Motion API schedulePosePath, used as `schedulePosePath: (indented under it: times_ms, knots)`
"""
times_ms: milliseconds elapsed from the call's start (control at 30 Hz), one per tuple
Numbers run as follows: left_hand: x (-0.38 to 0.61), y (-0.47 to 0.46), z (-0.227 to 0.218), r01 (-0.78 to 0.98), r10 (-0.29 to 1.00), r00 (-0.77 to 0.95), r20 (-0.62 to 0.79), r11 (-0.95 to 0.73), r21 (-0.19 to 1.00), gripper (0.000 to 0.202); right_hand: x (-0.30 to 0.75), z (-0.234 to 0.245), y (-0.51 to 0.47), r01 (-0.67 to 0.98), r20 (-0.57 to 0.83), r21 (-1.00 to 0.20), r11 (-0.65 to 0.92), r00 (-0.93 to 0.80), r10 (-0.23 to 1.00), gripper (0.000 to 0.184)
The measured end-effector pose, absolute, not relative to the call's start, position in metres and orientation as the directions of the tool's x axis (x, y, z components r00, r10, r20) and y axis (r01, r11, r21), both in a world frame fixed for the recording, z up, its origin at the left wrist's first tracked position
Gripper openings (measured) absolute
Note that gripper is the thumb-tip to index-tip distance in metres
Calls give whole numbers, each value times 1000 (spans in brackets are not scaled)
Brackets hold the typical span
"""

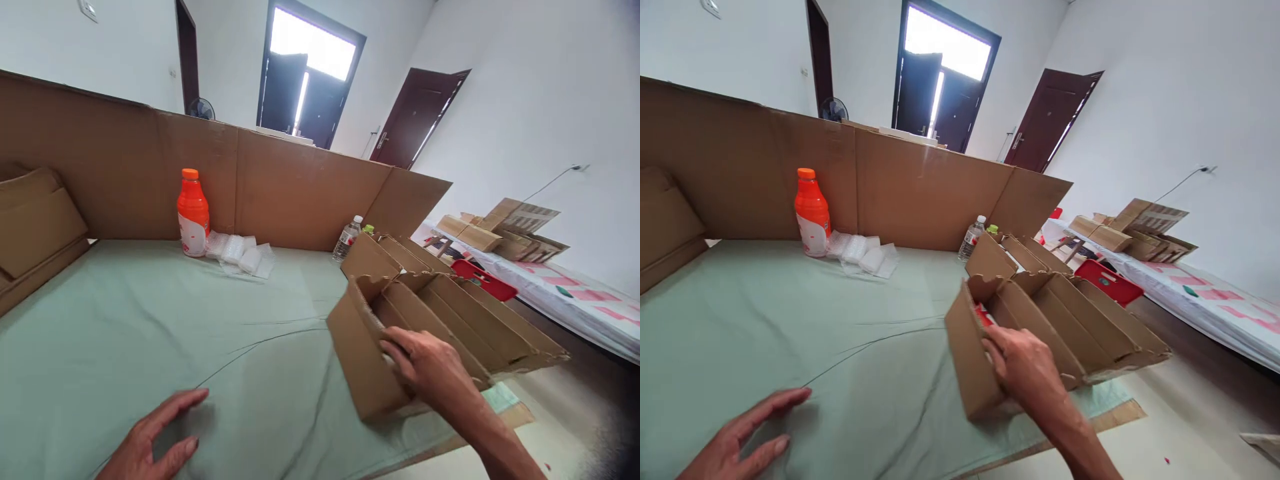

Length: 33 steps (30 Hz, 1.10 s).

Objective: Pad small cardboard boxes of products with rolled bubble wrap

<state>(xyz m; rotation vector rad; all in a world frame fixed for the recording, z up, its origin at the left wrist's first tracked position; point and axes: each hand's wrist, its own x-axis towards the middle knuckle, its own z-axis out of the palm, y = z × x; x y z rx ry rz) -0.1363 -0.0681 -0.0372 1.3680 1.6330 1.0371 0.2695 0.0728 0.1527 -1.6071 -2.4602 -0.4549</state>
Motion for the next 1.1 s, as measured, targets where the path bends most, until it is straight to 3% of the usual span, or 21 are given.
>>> schedulePosePath:
  times_ms: [167, 233, 300, 367, 433, 533, 600, 700, 800, 1100]
  knots:
    - [-147, -59, 1, 383, 950, -309, 50, 76, 920, 74, 178, 165, 44, 528, 294, -89, 845, -796, 529, 29]
    - [-149, -63, 7, 357, 929, -361, 81, 57, 932, 82, 160, 171, 43, 322, 337, -174, 931, -869, 364, 25]
    - [-151, -70, 10, 332, 905, -416, 85, 65, 941, 88, 158, 171, 48, 198, 449, -239, 951, -846, 289, 12]
    - [-153, -79, 9, 312, 886, -461, 49, 110, 944, 91, 170, 160, 57, 237, 569, -316, 918, -727, 384, 12]
    - [-156, -87, 3, 296, 869, -494, 4, 163, 941, 92, 185, 137, 65, 377, 593, -447, 811, -555, 584, 13]
    - [-158, -91, -15, 302, 836, -549, -1, 200, 932, 80, 198, 83, 61, 501, 407, -663, 557, -383, 829, 18]
    - [-158, -89, -29, 336, 817, -576, 19, 216, 917, 60, 197, 46, 48, 465, 260, -782, 415, -362, 895, 29]
    - [-154, -82, -45, 342, 818, -575, 14, 225, 912, 34, 182, 8, 30, 342, 108, -902, 264, -414, 904, 51]
    - [-148, -67, -47, 239, 823, -563, -69, 243, 940, 29, 164, 1, 34, 279, 52, -937, 211, -485, 873, 58]
    - [-178, 42, -10, 192, 744, -665, 59, 94, 977, 73, 73, 10, 160, 164, 134, -950, 267, -557, 819, 64]
